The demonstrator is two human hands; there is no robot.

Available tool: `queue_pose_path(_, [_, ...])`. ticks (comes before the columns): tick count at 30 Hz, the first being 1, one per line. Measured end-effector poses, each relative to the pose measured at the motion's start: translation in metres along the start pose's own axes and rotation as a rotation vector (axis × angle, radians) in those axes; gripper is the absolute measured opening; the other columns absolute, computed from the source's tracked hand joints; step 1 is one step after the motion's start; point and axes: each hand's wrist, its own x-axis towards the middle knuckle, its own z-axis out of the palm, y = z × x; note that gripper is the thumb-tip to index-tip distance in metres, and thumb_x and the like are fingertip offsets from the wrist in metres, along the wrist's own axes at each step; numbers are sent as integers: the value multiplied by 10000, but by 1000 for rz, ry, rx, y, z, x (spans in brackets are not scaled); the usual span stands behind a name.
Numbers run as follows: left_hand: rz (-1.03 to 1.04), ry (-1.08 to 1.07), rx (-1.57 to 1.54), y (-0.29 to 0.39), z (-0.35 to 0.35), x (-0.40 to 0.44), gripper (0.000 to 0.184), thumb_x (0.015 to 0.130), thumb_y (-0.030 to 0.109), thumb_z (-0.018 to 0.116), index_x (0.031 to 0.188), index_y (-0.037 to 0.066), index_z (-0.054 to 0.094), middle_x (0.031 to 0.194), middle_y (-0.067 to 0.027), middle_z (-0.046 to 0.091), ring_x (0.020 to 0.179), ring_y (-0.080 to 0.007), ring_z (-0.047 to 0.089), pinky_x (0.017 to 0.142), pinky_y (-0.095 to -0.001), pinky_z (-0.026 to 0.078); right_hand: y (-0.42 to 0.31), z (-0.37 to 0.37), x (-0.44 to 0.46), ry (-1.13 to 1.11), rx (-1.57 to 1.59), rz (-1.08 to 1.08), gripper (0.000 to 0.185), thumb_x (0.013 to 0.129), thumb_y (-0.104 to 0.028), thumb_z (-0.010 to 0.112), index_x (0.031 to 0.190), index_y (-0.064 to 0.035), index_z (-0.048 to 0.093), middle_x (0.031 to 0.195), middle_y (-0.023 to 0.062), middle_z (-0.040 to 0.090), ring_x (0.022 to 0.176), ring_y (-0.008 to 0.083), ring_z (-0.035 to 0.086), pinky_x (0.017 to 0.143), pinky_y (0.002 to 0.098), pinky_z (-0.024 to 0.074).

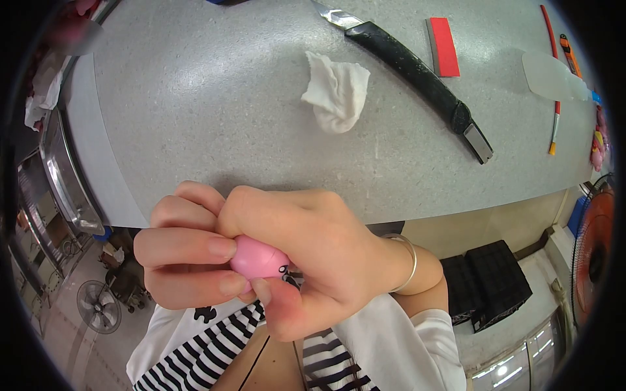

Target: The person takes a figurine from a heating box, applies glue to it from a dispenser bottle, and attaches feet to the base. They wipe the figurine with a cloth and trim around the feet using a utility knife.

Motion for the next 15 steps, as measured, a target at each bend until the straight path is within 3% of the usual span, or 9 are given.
queue_pose_path(6, [-1, -106, -61, -4, -16, -1, 224, 477, 32, 669, 693, 66, 619, 806, -64, 597, 558, -128, 483, 457, -231, 396, -1, 3, 3, 31, -52, -25, 231, 608, 0, 482, 838, 2, 450, 653, 67, 492, 520, 150, 465, 509, 220, 403])
queue_pose_path(7, [-12, -185, -85, -6, -24, 0, 225, 529, 65, 689, 741, 65, 615, 858, -92, 589, 602, -142, 504, 498, -240, 420, -2, 4, 4, 30, -58, -31, 231, 608, 0, 482, 838, 2, 450, 653, 67, 492, 520, 150, 465, 509, 220, 403])
queue_pose_path(9, [-12, -262, -112, -7, -27, -1, 234, 581, 99, 709, 790, 63, 612, 910, -121, 581, 645, -157, 525, 539, -248, 443, -5, 8, 4, 129, -107, -27, 281, 635, -13, 571, 885, -1, 443, 653, 64, 509, 529, 128, 474, 504, 213, 398])
queue_pose_path(11, [-294, -70, -441, -4, -20, -4, 402, 637, 263, 734, 921, 19, 588, 985, -191, 548, 777, -212, 571, 651, -281, 474, 7, 21, -5, 228, -26, -65, 336, 642, -49, 627, 915, 1, 436, 655, 64, 515, 540, 116, 484, 502, 213, 399])
queue_pose_path(12, [-278, -63, -469, 1, -18, -2, 402, 637, 263, 734, 921, 19, 588, 985, -191, 548, 777, -212, 571, 651, -281, 474, 10, 23, -8, 327, 64, -97, 398, 650, -85, 682, 945, 2, 430, 658, 64, 522, 550, 103, 494, 501, 212, 400])
queue_pose_path(13, [-478, -119, -450, 8, -20, 3, 526, 612, 331, 735, 970, -15, 565, 1025, -223, 525, 835, -236, 573, 693, -295, 472, 6, 21, -9, 329, -91, -105, 414, 677, -175, 714, 954, 11, 470, 663, 72, 529, 540, 129, 512, 492, 224, 405])
queue_pose_path(14, [-679, -181, -427, 11, -22, 7, 652, 586, 399, 736, 1019, -49, 543, 1066, -255, 502, 893, -261, 574, 734, -310, 471, 3, 16, -7, 335, -122, -105, 414, 677, -175, 714, 954, 11, 470, 663, 72, 529, 540, 129, 512, 492, 224, 405])
queue_pose_path(15, [-618, -367, -390, 7, -26, 11, 799, 528, 405, 753, 1077, -111, 488, 1072, -266, 514, 936, -268, 567, 746, -311, 469, 1, 8, -3, 287, -279, -221, 393, 686, -186, 701, 953, 13, 493, 667, 79, 529, 540, 154, 517, 487, 231, 406])
